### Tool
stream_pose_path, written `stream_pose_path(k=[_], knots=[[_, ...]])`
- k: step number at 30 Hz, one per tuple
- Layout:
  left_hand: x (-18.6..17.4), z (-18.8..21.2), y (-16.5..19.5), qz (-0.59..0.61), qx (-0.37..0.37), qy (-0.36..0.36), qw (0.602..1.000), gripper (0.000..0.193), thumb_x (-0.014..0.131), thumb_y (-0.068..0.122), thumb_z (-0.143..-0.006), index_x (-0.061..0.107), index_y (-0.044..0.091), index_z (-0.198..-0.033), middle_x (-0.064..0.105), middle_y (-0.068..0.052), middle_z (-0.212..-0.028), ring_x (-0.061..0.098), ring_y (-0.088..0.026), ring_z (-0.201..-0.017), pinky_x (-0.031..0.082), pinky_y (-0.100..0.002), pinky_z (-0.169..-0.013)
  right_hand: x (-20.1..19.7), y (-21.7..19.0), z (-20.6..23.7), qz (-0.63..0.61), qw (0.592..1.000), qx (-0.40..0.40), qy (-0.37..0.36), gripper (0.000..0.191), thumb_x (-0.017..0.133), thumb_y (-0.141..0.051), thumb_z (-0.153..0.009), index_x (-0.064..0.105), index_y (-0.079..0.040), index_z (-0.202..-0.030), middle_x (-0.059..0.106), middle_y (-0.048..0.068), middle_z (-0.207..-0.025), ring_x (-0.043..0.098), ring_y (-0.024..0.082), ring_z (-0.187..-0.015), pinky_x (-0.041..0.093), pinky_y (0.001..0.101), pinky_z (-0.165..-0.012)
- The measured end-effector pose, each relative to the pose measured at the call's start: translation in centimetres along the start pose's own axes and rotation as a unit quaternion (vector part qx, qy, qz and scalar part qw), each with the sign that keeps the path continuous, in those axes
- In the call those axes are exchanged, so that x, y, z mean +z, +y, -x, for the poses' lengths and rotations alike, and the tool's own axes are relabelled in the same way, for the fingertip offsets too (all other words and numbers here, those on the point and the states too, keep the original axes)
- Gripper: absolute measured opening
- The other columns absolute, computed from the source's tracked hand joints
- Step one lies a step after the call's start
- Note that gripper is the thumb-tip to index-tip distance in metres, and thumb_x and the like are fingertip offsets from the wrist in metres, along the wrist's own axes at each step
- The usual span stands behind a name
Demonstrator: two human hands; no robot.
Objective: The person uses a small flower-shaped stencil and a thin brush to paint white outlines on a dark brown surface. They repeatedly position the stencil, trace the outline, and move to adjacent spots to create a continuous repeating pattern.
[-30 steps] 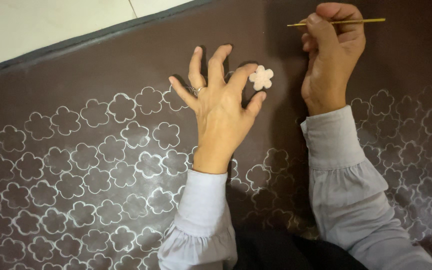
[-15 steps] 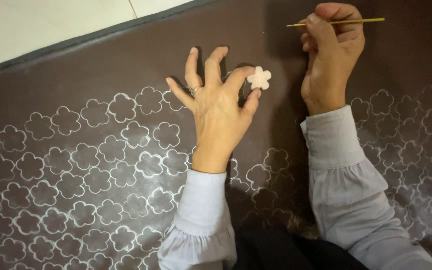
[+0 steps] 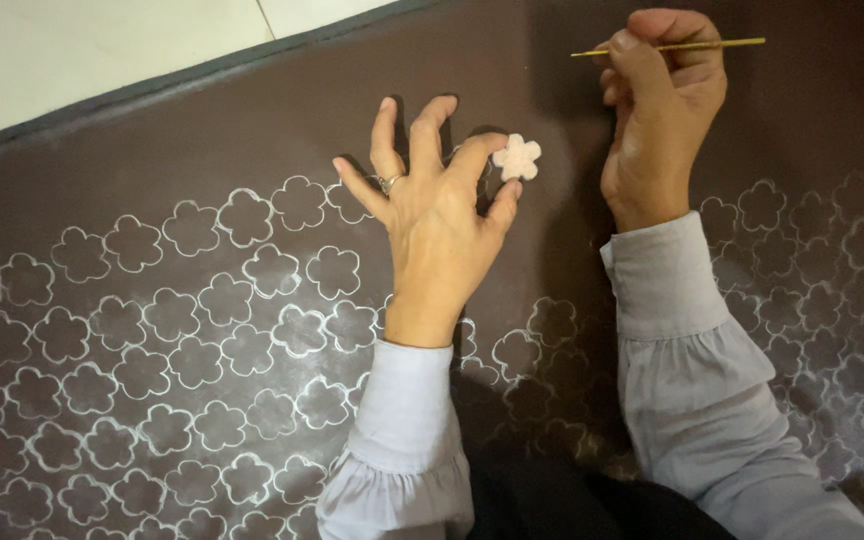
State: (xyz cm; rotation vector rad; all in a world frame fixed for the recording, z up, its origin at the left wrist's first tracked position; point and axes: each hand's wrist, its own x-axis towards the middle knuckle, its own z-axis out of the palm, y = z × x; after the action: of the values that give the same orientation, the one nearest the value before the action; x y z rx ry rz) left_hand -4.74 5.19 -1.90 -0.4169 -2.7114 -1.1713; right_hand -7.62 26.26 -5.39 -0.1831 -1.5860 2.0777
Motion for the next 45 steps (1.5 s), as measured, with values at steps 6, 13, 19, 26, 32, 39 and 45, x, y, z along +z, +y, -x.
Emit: stream_pose_path(k=[6, 13, 19, 26, 32, 39, 45], knots=[[-0.1, -0.1, 0.2, 0.005, 0.003, 0.002, 1.0, 0.031, 0.086, 0.027, -0.077, 0.076, 0.026, -0.106, 0.05, -0.005, -0.143, 0.024, -0.043, -0.149, 0.001, -0.082, -0.113, -0.1, 0.1, 0.0, 0.002, 1.0, 0.001, 0.008, 0.017, 0.07, 0.007, -0.104, 0.061, -0.003, -0.113, 0.068, 0.007, -0.102, 0.069, 0.015, -0.088, 0.051, 0.0228, -0.068], [-0.5, 0.5, 0.9, 0.007, 0.025, 0.005, 1.0, 0.032, 0.084, 0.025, -0.084, 0.074, 0.02, -0.114, 0.055, -0.003, -0.108, 0.052, -0.027, -0.111, 0.033, -0.053, -0.104, -0.2, -0.1, 0.0, 0.001, 1.0, 0.006, -0.003, 0.014, 0.069, 0.006, -0.106, 0.061, -0.003, -0.115, 0.068, 0.009, -0.103, 0.067, 0.014, -0.082, 0.051, 0.023, -0.069], [1.3, 2.6, 3.4, 0.013, 0.081, 0.033, 0.996, 0.037, 0.076, 0.014, -0.091, 0.069, 0.009, -0.127, 0.058, -0.007, -0.123, 0.054, -0.027, -0.125, 0.039, -0.044, -0.11, -0.8, -0.9, -0.4, -0.024, 0.998, 0.056, -0.012, 0.015, 0.066, 0.008, -0.105, 0.06, -0.003, -0.112, 0.067, 0.008, -0.099, 0.061, 0.012, -0.075, 0.051, 0.0245, -0.069], [2.8, 4.9, 7.6, -0.059, 0.027, -0.043, 0.997, 0.085, 0.077, 0.04, -0.083, 0.045, 0.001, -0.151, 0.041, -0.019, -0.158, 0.036, -0.034, -0.15, 0.027, -0.058, -0.122, -2.9, -1.7, -1.4, -0.029, 0.998, 0.046, -0.007, 0.016, 0.067, 0.009, -0.109, 0.06, -0.004, -0.116, 0.067, 0.009, -0.097, 0.061, 0.014, -0.074, 0.054, 0.0265, -0.073], [3.6, 5.4, 7.4, -0.131, 0.01, -0.055, 0.99, 0.099, 0.074, 0.055, -0.085, 0.037, -0.003, -0.157, 0.029, -0.021, -0.167, 0.025, -0.032, -0.158, 0.022, -0.056, -0.125, -3.1, -1.2, -1.4, -0.012, 0.999, 0.035, -0.016, 0.016, 0.067, 0.009, -0.11, 0.06, -0.003, -0.117, 0.068, 0.009, -0.097, 0.062, 0.014, -0.076, 0.053, 0.0256, -0.072], [3.9, 5.7, 7.1, -0.189, 0.014, -0.071, 0.979, 0.101, 0.071, 0.063, -0.084, 0.04, 0.001, -0.157, 0.027, -0.02, -0.169, 0.021, -0.03, -0.159, 0.016, -0.061, -0.124, -1.5, -1.9, -0.8, 0.041, 0.998, 0.006, -0.054, 0.016, 0.065, 0.01, -0.108, 0.06, -0.004, -0.113, 0.066, 0.008, -0.097, 0.063, 0.014, -0.079, 0.051, 0.0246, -0.071], [3.7, 5.5, 6.9, -0.19, 0.009, -0.077, 0.979, 0.102, 0.071, 0.065, -0.083, 0.041, 0.001, -0.157, 0.027, -0.019, -0.168, 0.02, -0.029, -0.159, 0.015, -0.065, -0.122, -0.7, -2.0, -0.1, 0.08, 0.991, 0.01, -0.109, 0.017, 0.068, 0.009, -0.108, 0.06, -0.004, -0.116, 0.066, 0.007, -0.097, 0.061, 0.012, -0.08, 0.05, 0.0235, -0.074]])
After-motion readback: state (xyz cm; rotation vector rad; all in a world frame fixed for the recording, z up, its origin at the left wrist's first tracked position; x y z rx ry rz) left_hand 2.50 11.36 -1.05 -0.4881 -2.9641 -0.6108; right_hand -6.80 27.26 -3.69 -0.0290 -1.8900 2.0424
